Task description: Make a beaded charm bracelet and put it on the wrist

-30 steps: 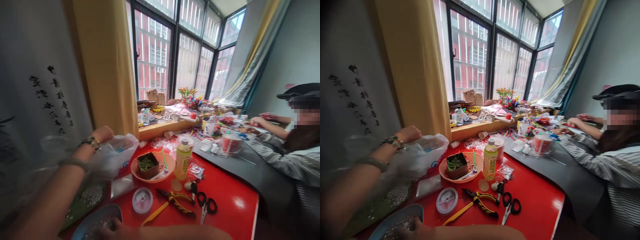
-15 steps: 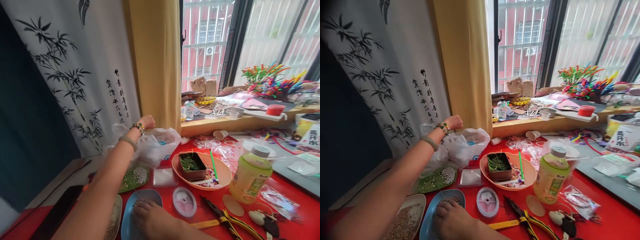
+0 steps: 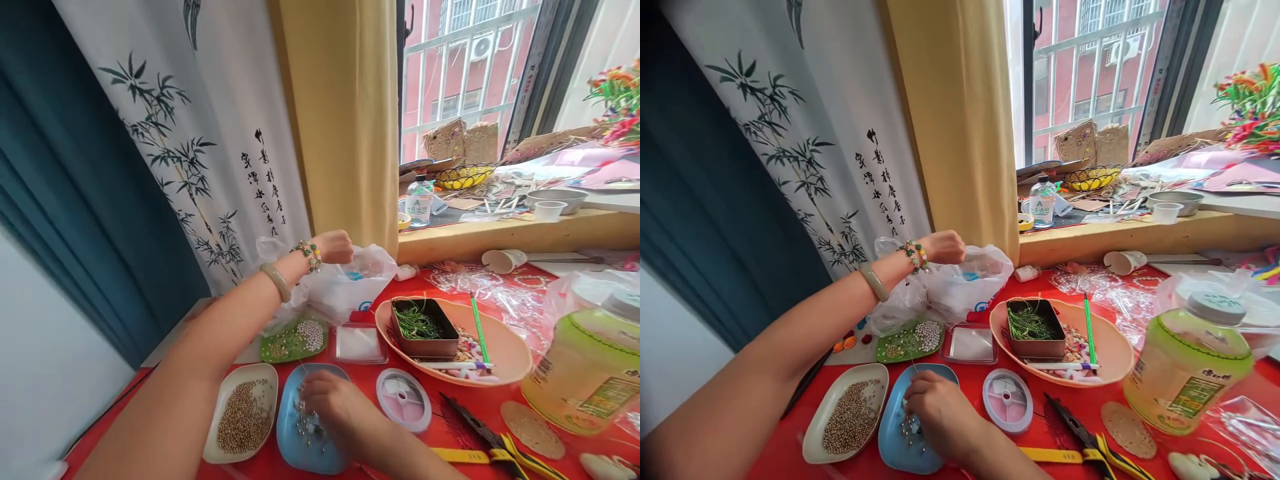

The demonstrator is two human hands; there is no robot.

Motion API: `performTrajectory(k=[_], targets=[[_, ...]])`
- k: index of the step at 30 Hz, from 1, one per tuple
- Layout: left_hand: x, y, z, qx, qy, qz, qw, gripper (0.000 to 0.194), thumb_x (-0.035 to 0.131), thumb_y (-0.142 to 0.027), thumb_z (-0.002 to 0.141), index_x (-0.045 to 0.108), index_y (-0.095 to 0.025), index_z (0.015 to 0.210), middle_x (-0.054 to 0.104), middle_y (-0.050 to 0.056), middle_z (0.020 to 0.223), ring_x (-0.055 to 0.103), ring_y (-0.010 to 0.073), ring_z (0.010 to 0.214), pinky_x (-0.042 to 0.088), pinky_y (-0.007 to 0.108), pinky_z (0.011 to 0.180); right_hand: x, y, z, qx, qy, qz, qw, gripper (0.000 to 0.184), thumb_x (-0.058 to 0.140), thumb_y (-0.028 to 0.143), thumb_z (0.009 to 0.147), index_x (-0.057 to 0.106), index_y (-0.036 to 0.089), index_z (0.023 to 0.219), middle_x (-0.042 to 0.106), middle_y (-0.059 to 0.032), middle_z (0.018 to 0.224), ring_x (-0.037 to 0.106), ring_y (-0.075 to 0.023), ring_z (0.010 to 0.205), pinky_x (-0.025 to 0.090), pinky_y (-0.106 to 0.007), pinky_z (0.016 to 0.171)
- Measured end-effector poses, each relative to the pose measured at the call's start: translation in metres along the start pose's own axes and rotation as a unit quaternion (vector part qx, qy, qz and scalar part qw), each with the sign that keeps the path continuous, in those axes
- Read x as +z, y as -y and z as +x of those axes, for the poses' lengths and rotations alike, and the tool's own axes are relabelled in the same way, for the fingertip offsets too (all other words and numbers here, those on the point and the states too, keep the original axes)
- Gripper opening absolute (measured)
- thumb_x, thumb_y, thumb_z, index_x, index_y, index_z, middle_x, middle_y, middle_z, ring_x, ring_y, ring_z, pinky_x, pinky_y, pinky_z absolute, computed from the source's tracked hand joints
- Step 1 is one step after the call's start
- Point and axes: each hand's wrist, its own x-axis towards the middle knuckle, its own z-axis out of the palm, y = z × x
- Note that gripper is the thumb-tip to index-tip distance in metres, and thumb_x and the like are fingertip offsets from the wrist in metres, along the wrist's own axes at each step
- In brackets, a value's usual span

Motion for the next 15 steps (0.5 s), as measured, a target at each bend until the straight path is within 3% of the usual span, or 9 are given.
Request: performTrajectory(k=[3, 6, 8, 9, 11, 15], targets=[[-0.002, -0.016, -0.008, -0.011, -0.021, -0.047, 0.999, 0.017, 0.046, -0.01, 0.083, 0.063, -0.01, 0.08, 0.064, 0.009, 0.085, 0.059, 0.0175, 0.084, 0.048, 0.033, 0.074, -0.036, 0.002, 0.004, 0.028, -0.059, -0.007, 0.998, 0.017, 0.047, 0.008, 0.079, 0.061, 0.018, 0.078, 0.065, 0.0009, 0.073, 0.059, -0.0092, 0.063, 0.046, -0.017, 0.058], [0.005, -0.035, -0.019, -0.066, -0.057, -0.103, 0.991, 0.022, 0.048, -0.027, 0.086, 0.056, -0.012, 0.1, 0.059, 0.007, 0.1, 0.058, 0.0155, 0.083, 0.049, 0.034, 0.073, -0.079, 0.004, 0.019, 0.071, -0.147, -0.033, 0.986, 0.018, 0.04, 0.011, 0.084, 0.057, 0.014, 0.09, 0.063, -0.0068, 0.088, 0.058, -0.0142, 0.082, 0.046, -0.026, 0.073], [0.011, -0.052, -0.028, -0.127, -0.095, -0.134, 0.978, 0.028, 0.045, -0.032, 0.086, 0.055, -0.011, 0.101, 0.057, 0.007, 0.1, 0.058, 0.0138, 0.08, 0.051, 0.032, 0.071, -0.101, 0.005, 0.036, 0.081, -0.181, -0.056, 0.978, 0.025, 0.044, 0.016, 0.083, 0.049, 0.011, 0.108, 0.057, -0.0121, 0.107, 0.05, -0.0191, 0.104, 0.039, -0.034, 0.089], [0.014, -0.062, -0.033, -0.157, -0.113, -0.145, 0.97, 0.028, 0.045, -0.032, 0.086, 0.056, -0.011, 0.1, 0.058, 0.007, 0.099, 0.058, 0.014, 0.079, 0.051, 0.032, 0.07, -0.108, 0.006, 0.046, 0.075, -0.185, -0.073, 0.977, 0.037, 0.05, 0.018, 0.08, 0.044, 0.011, 0.116, 0.052, -0.0127, 0.117, 0.044, -0.0213, 0.112, 0.035, -0.037, 0.094], [0.02, -0.082, -0.047, -0.217, -0.141, -0.156, 0.953, 0.028, 0.048, -0.032, 0.085, 0.055, -0.012, 0.103, 0.057, 0.007, 0.101, 0.058, 0.0162, 0.083, 0.051, 0.035, 0.071, -0.112, 0.005, 0.064, 0.057, -0.125, -0.172, 0.975, 0.057, 0.057, 0.021, 0.074, 0.035, 0.012, 0.126, 0.044, -0.0131, 0.128, 0.039, -0.0253, 0.116, 0.033, -0.043, 0.095], [0.029, -0.109, -0.079, -0.303, -0.167, -0.162, 0.924, 0.031, 0.049, -0.03, 0.085, 0.05, -0.016, 0.112, 0.054, 0.009, 0.111, 0.056, 0.0196, 0.093, 0.048, 0.039, 0.077, -0.106, -0.007, 0.079, 0.04, -0.063, -0.191, 0.979, 0.042, 0.061, 0.018, 0.069, 0.05, 0.016, 0.11, 0.059, -0.0082, 0.108, 0.05, -0.023, 0.101, 0.036, -0.041, 0.092]])
